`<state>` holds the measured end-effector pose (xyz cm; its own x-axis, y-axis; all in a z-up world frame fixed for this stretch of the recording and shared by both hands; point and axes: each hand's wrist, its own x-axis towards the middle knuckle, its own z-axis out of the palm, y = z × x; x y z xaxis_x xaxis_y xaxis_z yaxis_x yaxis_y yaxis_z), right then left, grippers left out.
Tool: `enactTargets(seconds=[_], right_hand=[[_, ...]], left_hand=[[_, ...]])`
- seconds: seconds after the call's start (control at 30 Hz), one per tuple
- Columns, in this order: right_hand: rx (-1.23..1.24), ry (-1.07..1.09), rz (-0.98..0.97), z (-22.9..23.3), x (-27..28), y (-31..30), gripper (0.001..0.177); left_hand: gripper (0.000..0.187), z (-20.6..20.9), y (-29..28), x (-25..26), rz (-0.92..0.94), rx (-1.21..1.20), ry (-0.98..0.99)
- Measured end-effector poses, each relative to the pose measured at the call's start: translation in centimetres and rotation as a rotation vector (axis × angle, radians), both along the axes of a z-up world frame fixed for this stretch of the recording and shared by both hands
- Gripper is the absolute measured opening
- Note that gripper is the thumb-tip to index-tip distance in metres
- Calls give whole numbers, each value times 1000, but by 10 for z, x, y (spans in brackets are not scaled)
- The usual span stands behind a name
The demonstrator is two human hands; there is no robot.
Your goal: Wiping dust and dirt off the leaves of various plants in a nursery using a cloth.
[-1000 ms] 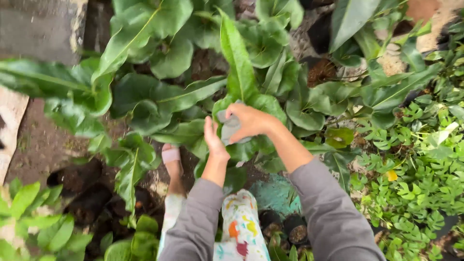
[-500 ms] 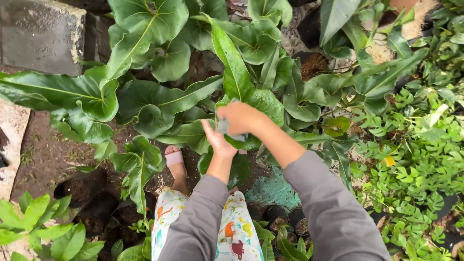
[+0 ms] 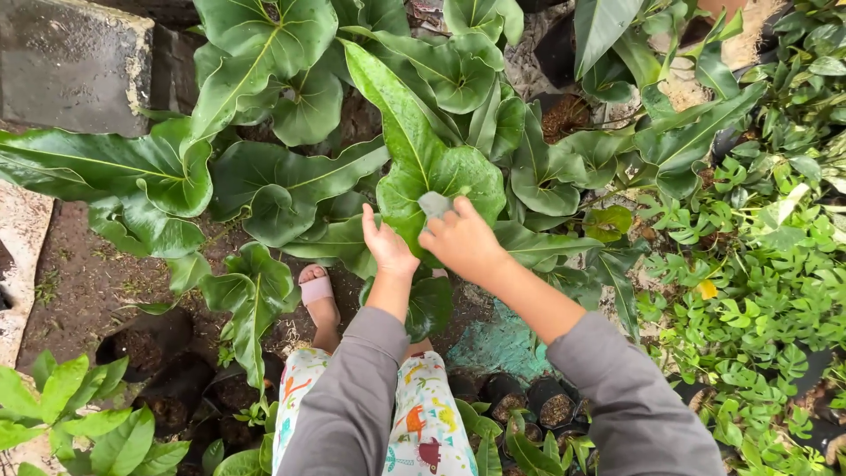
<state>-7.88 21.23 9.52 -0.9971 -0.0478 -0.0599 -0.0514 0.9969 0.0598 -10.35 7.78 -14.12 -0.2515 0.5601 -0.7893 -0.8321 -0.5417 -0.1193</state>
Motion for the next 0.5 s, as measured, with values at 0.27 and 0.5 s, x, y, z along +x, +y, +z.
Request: enactTargets(seconds=[0.27, 0.5], right_hand=[[-453, -112, -286, -13, -18, -9, 30], [173, 47, -490, -46, -71, 5, 28]], left_hand=[[70, 121, 26, -53, -102, 64, 96], [86, 87, 15, -29, -182, 94, 69]])
